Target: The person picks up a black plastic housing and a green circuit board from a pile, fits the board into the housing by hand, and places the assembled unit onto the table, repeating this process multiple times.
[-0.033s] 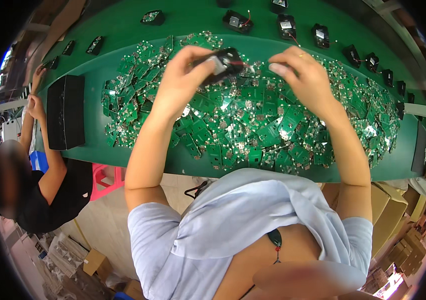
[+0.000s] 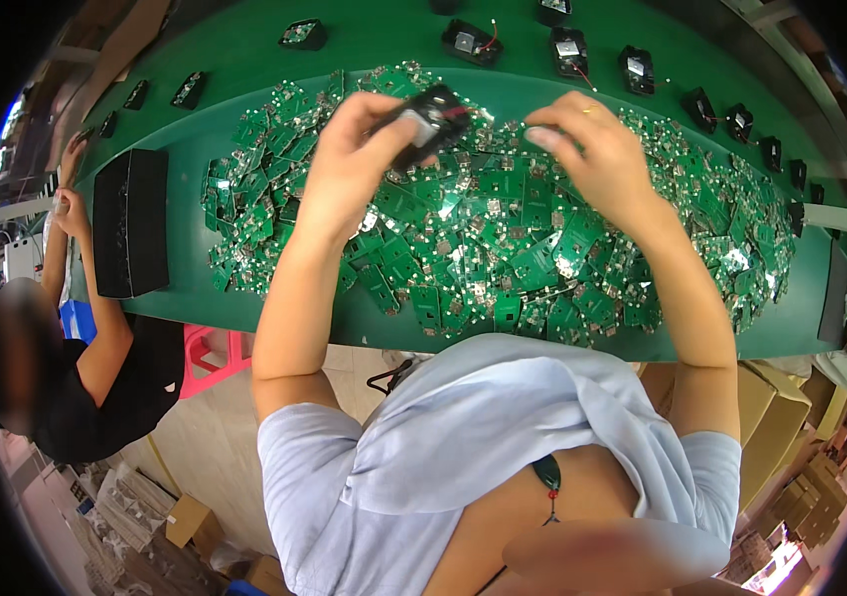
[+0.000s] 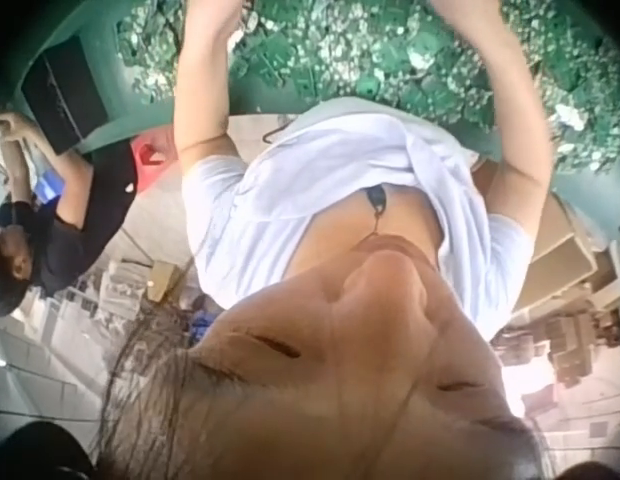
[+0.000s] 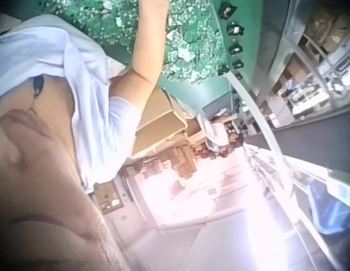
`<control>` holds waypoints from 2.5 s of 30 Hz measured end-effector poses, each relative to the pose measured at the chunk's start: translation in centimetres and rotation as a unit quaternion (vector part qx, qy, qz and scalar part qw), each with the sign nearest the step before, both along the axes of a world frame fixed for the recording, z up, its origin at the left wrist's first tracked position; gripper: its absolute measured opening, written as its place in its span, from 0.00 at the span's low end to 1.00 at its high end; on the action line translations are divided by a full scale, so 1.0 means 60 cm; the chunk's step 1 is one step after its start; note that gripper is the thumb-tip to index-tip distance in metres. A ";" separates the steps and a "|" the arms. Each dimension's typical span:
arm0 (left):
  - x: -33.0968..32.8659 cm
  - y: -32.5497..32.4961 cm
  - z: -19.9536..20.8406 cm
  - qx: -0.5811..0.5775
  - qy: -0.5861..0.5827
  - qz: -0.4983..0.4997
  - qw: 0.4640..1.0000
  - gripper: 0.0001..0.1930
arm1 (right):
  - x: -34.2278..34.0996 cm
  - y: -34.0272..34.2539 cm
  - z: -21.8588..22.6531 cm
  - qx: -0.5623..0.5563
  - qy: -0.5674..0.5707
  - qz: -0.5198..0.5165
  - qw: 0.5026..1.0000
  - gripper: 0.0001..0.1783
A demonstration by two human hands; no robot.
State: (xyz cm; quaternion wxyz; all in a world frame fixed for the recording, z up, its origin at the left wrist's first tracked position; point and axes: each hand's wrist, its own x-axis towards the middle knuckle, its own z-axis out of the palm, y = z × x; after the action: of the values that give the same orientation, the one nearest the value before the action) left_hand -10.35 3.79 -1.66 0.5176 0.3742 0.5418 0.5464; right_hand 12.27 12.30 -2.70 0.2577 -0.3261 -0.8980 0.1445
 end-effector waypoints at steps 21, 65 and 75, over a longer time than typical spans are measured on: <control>0.058 -0.040 -0.005 0.082 0.106 -0.096 0.986 0.12 | -0.004 -0.036 0.016 -0.196 0.038 0.037 0.979 0.07; 0.194 -0.034 0.006 0.069 -0.101 -0.071 0.990 0.13 | 0.068 -0.165 0.043 -0.287 0.361 -0.140 0.876 0.18; 0.200 -0.041 0.021 0.096 0.016 -0.069 0.993 0.16 | 0.089 -0.138 0.049 0.001 0.204 -0.119 0.972 0.08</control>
State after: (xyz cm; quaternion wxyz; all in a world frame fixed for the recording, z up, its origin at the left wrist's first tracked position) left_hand 1.65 1.33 -0.42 0.5075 0.4669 0.4680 0.5527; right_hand 17.58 3.99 0.22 0.4512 -0.3943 -0.7812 0.1753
